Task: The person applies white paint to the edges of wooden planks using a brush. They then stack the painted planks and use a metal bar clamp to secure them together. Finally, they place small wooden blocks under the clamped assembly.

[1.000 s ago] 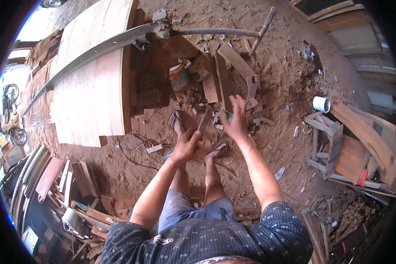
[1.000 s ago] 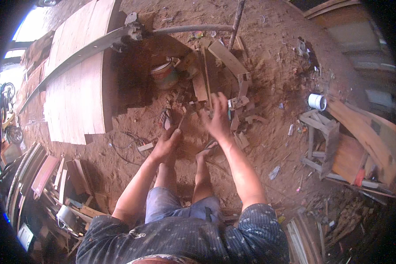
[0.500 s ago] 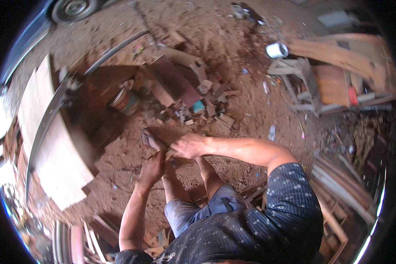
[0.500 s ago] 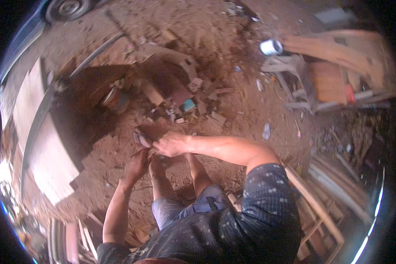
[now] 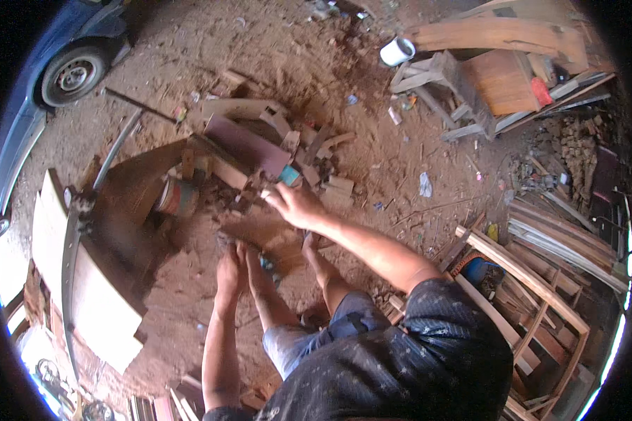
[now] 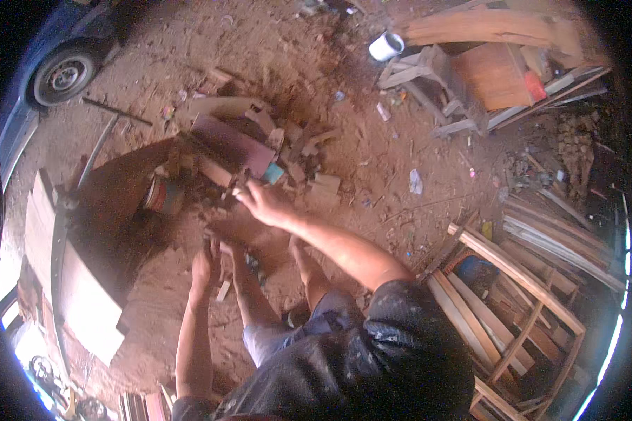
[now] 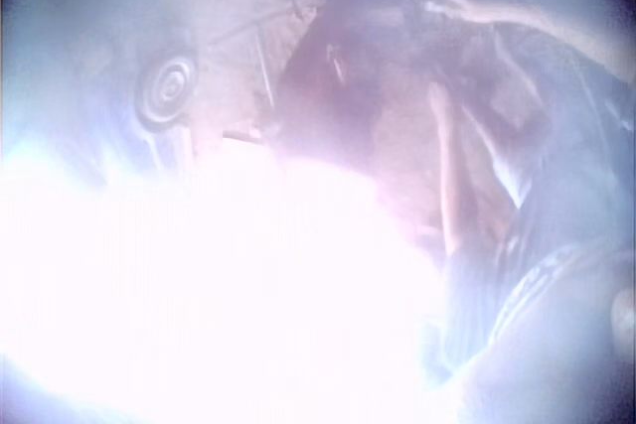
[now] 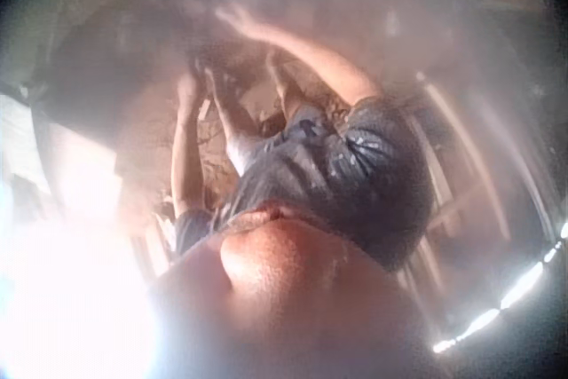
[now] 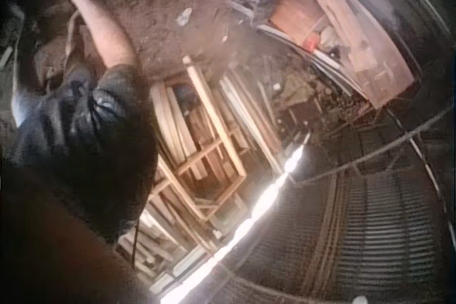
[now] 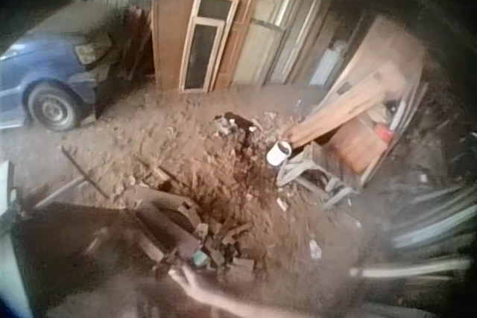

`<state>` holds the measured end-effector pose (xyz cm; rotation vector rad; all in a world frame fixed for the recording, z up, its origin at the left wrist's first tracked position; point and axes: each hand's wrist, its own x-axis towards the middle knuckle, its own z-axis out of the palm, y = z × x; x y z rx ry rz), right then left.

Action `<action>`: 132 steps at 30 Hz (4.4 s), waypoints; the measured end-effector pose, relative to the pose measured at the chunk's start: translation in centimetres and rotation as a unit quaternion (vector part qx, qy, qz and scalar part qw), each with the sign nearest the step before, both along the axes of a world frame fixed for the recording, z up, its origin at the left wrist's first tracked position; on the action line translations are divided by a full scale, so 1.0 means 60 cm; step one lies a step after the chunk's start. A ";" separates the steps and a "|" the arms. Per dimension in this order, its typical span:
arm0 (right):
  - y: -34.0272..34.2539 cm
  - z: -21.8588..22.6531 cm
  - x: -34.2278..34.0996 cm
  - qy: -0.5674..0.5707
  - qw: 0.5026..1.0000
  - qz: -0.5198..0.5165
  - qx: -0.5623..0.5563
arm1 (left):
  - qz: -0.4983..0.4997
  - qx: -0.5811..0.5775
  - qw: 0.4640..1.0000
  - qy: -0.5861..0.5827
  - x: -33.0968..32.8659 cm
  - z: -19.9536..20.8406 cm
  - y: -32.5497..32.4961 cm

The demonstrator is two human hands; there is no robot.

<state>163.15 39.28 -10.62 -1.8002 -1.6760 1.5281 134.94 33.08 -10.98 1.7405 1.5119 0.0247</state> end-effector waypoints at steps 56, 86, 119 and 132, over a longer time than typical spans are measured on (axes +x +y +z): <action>0.208 0.277 -1.211 -0.063 0.786 0.523 0.325 | 0.718 -0.028 0.609 -0.337 -1.119 0.172 -0.111; 0.186 0.258 -1.258 0.037 0.761 0.519 0.388 | 0.817 0.115 0.566 0.003 -1.052 0.146 -0.010; 0.230 0.258 -1.181 0.073 0.770 0.497 0.394 | 0.805 0.219 0.543 -0.096 -1.062 0.119 -0.023; 0.229 0.262 -1.153 0.002 0.740 0.464 0.487 | 0.732 0.130 0.627 -0.232 -1.097 0.085 -0.038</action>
